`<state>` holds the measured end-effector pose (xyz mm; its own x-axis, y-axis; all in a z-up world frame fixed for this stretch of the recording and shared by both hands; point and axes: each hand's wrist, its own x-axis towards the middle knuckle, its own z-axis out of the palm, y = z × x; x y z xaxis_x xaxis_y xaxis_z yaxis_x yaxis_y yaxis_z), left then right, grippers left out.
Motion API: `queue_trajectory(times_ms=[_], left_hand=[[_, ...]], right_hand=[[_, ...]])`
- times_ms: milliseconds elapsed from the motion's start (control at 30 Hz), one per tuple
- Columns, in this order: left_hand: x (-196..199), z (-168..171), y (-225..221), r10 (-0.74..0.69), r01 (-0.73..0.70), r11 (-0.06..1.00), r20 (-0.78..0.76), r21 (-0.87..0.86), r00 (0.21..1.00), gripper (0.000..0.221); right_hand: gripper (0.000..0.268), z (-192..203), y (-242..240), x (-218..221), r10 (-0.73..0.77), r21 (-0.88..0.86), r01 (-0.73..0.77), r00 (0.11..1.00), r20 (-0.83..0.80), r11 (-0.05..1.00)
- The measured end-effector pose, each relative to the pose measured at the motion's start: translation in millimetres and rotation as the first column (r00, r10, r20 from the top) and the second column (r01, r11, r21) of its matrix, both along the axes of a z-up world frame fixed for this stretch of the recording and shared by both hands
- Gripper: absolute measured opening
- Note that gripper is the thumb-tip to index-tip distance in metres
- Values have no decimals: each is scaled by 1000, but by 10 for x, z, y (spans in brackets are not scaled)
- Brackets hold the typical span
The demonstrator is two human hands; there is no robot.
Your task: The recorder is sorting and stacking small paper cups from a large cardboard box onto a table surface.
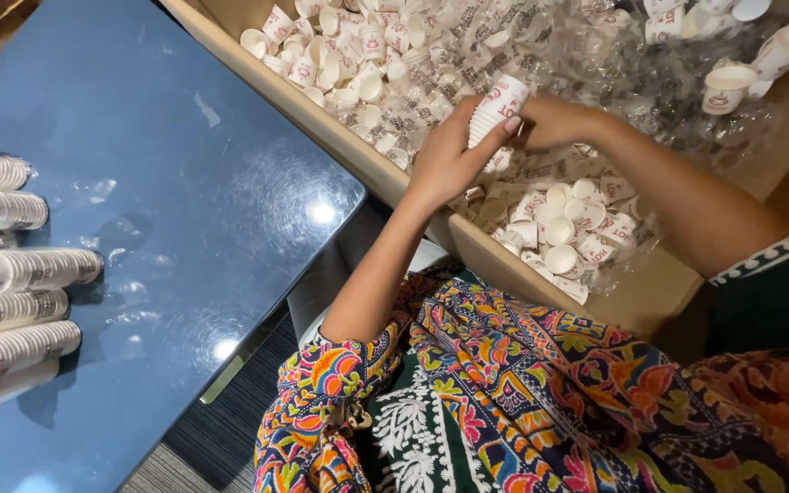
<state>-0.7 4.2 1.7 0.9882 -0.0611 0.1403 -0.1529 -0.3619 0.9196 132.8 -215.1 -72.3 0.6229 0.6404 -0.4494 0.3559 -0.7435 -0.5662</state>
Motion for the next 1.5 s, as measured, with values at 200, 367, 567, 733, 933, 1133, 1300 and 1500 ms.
queue_trajectory(times_ms=[200, 367, 567, 733, 933, 1133, 1300, 1500], left_hand=[[2, -22, 5, -49, 55, 993, -64, 102, 997, 63], [24, -64, 33, -56, 65, 987, -69, 146, 996, 65], [21, -122, 38, -114, 118, 987, -38, 113, 993, 63], [7, -23, 35, -102, 105, 990, -37, 90, 994, 60], [0, -9, 49, -44, 50, 994, -61, 101, 997, 63], [41, -115, 8, -75, 103, 966, -125, 237, 989, 73], [31, -174, -27, -159, 174, 879, -70, 444, 985, 73], [9, -131, -51, -170, 223, 856, -154, 467, 973, 69]], right_hand=[[31, -632, 54, -205, 13, 12, -12, 995, -97, 1000], [24, -859, 126, -132, 26, 19, -23, 982, -188, 1000], [20, -51, 15, -165, -191, 73, 222, 935, -300, 972], [18, 520, -63, -133, -421, 160, 477, 860, -290, 864], [18, -52, -156, 53, -514, 296, 544, 839, -176, 785], [18, -510, -141, -81, -148, -217, 127, 985, -83, 968], [24, -641, 0, -414, 145, -384, -153, 988, -48, 911], [34, -1554, -124, -108, 519, -564, -531, 831, -200, 632]])
